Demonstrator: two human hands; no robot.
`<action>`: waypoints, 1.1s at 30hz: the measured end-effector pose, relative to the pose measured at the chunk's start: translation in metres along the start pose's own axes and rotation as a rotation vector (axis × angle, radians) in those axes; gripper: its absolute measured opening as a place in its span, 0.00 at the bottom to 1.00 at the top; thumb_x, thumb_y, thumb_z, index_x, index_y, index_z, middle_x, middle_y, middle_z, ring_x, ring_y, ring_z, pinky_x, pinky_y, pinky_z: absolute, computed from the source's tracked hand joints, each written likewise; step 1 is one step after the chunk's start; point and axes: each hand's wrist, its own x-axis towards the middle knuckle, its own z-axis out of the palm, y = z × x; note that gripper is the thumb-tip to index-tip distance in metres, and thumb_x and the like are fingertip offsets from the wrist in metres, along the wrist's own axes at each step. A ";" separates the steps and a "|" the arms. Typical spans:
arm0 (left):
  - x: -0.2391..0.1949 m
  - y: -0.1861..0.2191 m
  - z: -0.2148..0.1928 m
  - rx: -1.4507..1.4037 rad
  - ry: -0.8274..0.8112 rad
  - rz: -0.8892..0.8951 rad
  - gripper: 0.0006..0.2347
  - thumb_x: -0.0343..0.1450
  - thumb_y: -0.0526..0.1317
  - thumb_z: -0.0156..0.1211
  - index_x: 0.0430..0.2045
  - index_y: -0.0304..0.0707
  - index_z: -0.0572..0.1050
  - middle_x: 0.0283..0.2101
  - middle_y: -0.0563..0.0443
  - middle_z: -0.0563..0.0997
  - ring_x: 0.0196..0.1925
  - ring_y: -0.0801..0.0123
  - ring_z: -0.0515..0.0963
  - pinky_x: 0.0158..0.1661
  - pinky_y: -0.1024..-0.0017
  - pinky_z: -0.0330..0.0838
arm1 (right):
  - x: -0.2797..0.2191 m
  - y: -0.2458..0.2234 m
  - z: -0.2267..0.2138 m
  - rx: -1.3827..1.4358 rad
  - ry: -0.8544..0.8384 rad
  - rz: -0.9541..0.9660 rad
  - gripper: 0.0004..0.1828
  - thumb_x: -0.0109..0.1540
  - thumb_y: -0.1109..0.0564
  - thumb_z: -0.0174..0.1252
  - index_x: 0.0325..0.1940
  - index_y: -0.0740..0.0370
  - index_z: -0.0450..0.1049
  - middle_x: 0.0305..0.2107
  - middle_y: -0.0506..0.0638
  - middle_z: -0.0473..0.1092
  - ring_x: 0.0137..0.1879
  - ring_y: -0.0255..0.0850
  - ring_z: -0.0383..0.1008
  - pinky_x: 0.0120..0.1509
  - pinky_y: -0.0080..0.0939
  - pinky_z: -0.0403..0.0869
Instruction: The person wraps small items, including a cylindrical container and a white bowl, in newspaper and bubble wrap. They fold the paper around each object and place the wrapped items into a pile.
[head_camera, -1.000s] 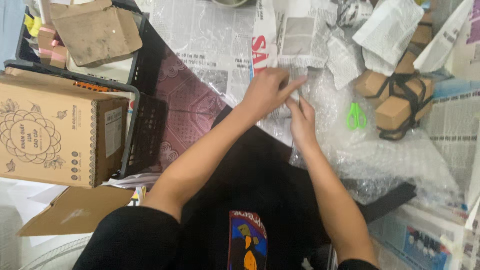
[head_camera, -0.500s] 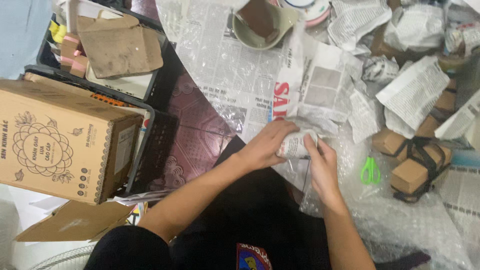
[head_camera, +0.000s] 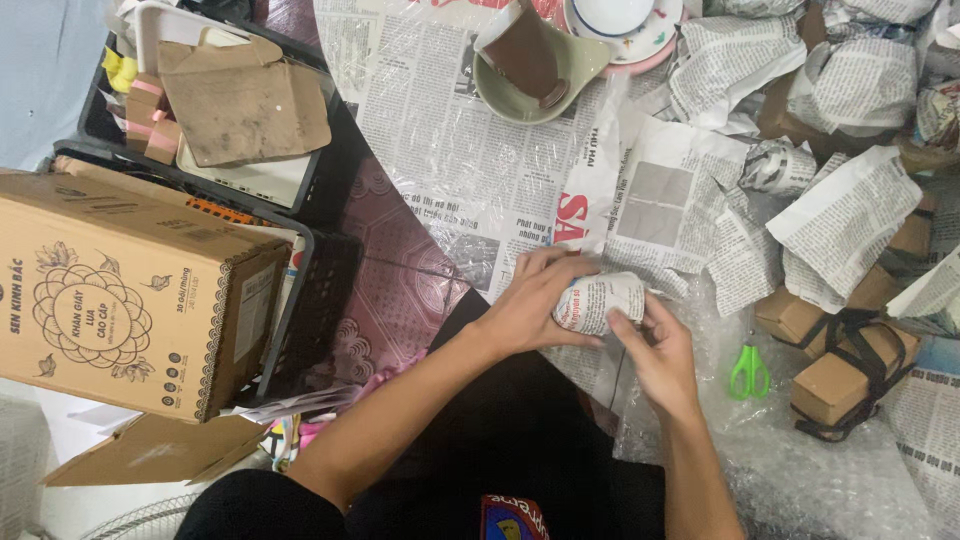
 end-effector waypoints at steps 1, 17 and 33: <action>0.001 0.002 -0.001 0.032 0.026 0.008 0.39 0.56 0.56 0.78 0.59 0.38 0.68 0.61 0.40 0.71 0.66 0.47 0.65 0.64 0.52 0.58 | 0.001 0.002 -0.003 -0.032 -0.015 -0.007 0.26 0.63 0.59 0.61 0.65 0.67 0.70 0.48 0.50 0.77 0.52 0.33 0.76 0.57 0.34 0.74; 0.002 0.010 0.007 -0.038 0.094 -0.231 0.39 0.57 0.53 0.79 0.58 0.29 0.67 0.59 0.36 0.74 0.61 0.46 0.73 0.61 0.55 0.68 | 0.008 0.020 0.003 -0.012 0.052 -0.088 0.17 0.64 0.57 0.63 0.55 0.68 0.77 0.43 0.48 0.78 0.47 0.31 0.75 0.51 0.33 0.74; -0.007 0.034 0.005 -0.168 0.207 -0.420 0.35 0.66 0.46 0.71 0.64 0.24 0.62 0.64 0.26 0.60 0.63 0.39 0.69 0.58 0.55 0.70 | 0.010 0.009 0.011 -0.027 0.177 -0.039 0.14 0.65 0.58 0.63 0.50 0.70 0.79 0.36 0.50 0.78 0.39 0.32 0.74 0.42 0.32 0.72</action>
